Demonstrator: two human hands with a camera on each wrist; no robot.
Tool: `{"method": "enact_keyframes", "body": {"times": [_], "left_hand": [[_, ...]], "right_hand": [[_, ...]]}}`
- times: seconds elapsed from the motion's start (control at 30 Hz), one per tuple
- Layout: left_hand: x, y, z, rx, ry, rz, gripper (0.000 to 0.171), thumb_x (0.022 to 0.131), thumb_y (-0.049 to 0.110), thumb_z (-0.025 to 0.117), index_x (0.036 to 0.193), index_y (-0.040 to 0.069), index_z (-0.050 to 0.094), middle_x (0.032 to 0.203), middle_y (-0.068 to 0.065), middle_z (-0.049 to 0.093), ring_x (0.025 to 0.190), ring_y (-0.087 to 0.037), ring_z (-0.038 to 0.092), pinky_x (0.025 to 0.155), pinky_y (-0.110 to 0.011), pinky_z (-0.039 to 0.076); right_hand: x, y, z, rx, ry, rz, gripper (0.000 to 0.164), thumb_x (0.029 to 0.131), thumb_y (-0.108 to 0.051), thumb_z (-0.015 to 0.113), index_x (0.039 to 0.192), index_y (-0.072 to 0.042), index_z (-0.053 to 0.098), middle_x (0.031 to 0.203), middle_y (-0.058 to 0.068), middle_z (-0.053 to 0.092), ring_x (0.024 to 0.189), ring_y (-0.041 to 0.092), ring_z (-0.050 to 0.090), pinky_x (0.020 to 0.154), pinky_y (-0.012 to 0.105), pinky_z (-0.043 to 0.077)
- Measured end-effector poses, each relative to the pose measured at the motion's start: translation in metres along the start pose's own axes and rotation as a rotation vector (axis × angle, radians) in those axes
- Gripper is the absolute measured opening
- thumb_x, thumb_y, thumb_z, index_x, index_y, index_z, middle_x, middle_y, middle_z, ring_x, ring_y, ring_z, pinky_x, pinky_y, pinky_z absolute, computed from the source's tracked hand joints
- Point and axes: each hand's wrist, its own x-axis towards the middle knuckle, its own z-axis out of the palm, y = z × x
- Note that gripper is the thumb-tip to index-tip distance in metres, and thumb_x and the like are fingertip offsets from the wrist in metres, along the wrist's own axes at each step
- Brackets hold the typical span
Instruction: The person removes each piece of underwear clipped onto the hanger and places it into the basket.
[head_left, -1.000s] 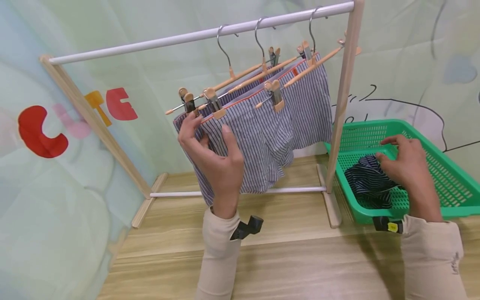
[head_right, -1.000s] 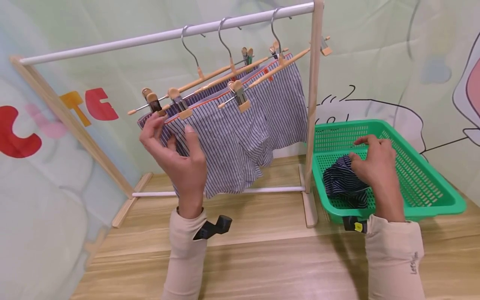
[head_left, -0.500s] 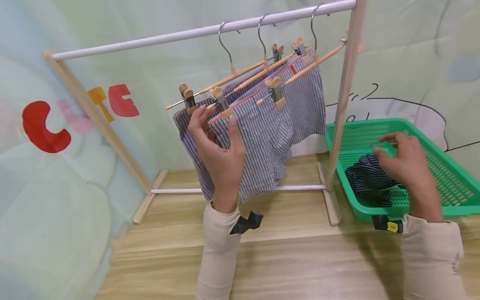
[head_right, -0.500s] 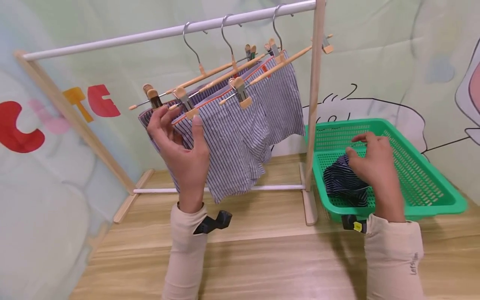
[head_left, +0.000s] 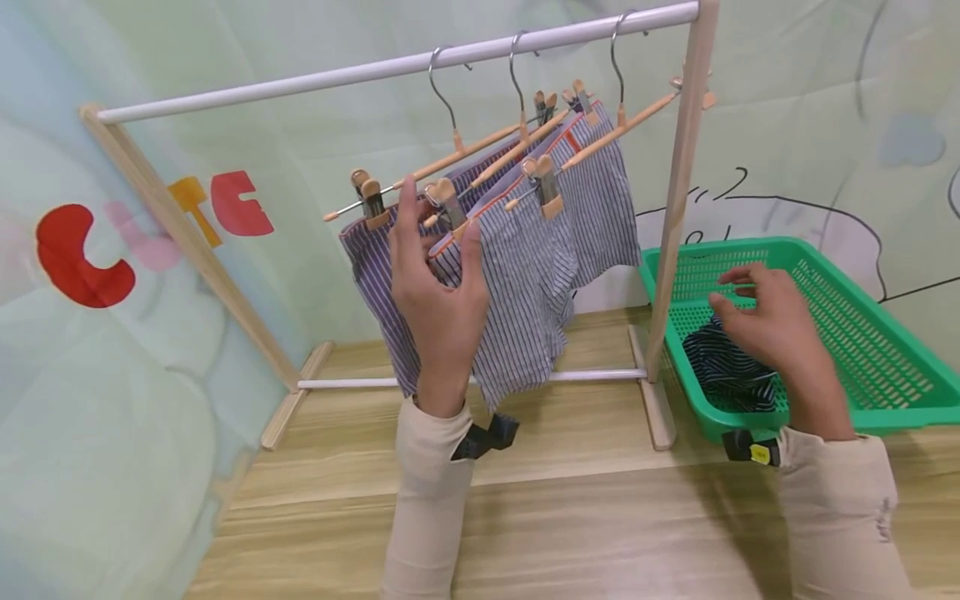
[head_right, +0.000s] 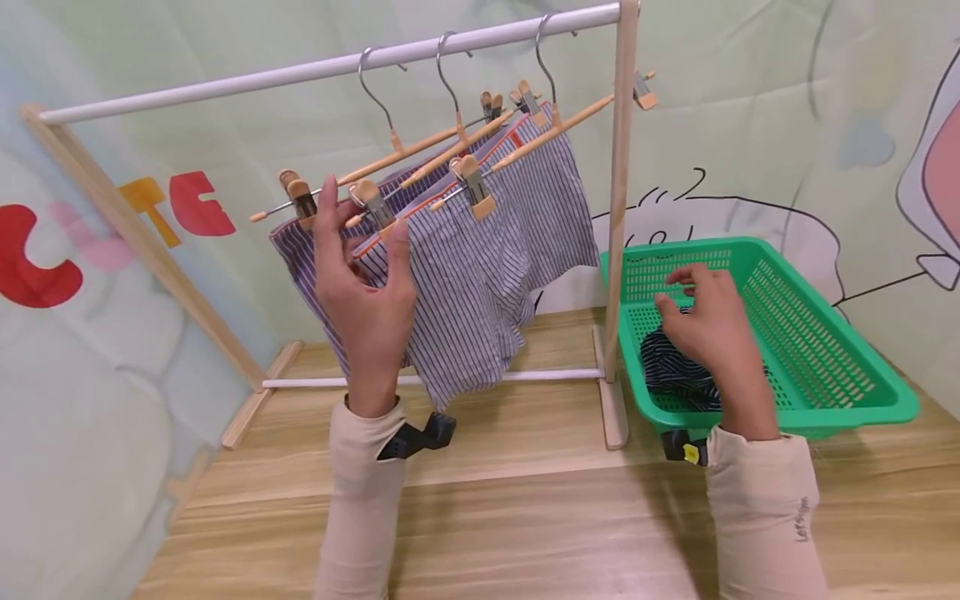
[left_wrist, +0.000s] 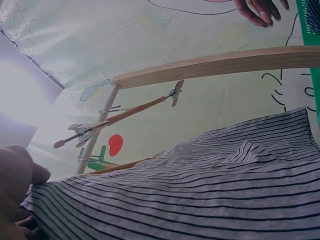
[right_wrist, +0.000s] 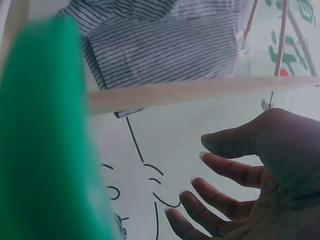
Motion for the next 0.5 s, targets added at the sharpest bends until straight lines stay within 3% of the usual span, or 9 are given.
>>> {"method": "enact_keyframes", "body": {"times": [0.07,0.33,0.43,0.5], "left_hand": [[0.003,0.0,0.001,-0.004,-0.007,0.014,0.055,0.09,0.019,0.062,0.138,0.002,0.042,0.117,-0.016,0.058,0.1,-0.017,0.052,0.078,-0.035,0.05],[0.008,-0.001,-0.001,-0.001,-0.021,0.025,0.035,0.089,0.017,0.064,0.118,-0.002,0.058,0.102,-0.016,0.064,0.083,-0.018,0.057,0.073,-0.035,0.053],[0.01,0.0,-0.003,0.007,-0.02,0.028,0.032,0.088,0.017,0.065,0.114,-0.001,0.06,0.098,-0.015,0.066,0.076,-0.017,0.058,0.068,-0.035,0.053],[0.012,0.001,-0.004,0.011,-0.022,0.031,0.032,0.087,0.016,0.066,0.114,-0.001,0.061,0.098,-0.014,0.067,0.074,-0.016,0.058,0.067,-0.036,0.053]], "right_hand": [[0.0,-0.002,0.002,0.0,0.002,-0.009,0.038,0.096,-0.022,0.048,0.12,0.008,0.045,0.125,0.036,0.034,0.112,0.051,0.039,0.086,0.066,0.038],[0.0,-0.005,0.007,-0.012,0.008,-0.004,0.038,0.096,-0.022,0.048,0.12,0.008,0.045,0.122,0.035,0.034,0.108,0.05,0.041,0.084,0.065,0.041],[0.008,0.012,0.015,-0.015,0.014,0.011,0.042,0.096,-0.028,0.049,0.121,0.005,0.046,0.122,0.032,0.034,0.108,0.047,0.041,0.08,0.062,0.045],[0.02,0.04,0.027,-0.033,0.037,0.005,0.046,0.095,-0.036,0.05,0.122,0.001,0.047,0.122,0.028,0.035,0.107,0.044,0.042,0.078,0.06,0.047]]}}
